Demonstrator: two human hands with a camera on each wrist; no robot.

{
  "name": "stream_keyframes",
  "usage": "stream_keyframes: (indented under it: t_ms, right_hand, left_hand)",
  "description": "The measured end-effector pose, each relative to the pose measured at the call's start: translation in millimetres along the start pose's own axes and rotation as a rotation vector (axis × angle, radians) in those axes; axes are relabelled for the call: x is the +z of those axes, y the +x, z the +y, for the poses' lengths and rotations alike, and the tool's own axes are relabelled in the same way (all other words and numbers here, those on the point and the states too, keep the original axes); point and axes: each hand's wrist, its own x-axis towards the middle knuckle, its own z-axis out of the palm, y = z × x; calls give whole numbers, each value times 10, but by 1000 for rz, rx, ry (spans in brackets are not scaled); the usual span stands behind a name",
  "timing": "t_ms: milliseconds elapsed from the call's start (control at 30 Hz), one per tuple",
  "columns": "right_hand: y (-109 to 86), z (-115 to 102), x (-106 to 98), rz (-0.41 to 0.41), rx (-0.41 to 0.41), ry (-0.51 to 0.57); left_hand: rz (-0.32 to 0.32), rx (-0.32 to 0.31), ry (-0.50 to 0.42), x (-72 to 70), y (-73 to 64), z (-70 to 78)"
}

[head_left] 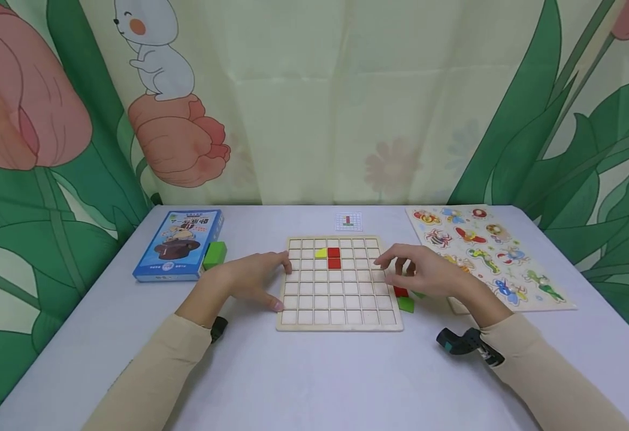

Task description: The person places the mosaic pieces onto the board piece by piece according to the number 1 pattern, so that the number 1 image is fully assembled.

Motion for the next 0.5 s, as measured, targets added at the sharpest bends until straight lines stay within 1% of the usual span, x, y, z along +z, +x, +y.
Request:
stream_keyframes:
  t_ms: [167, 300, 500]
  right_hand:
    - [-114, 75, -34, 12, 7, -4]
    - [-190, 122, -60, -3, 15, -10]
    - [-261, 170, -72, -26, 65, -9]
  left_hand:
    - [10, 3, 16, -1, 16, -2]
    - [4, 7, 21, -5, 17, -5]
    - [-6, -10, 19, -4, 6, 3]
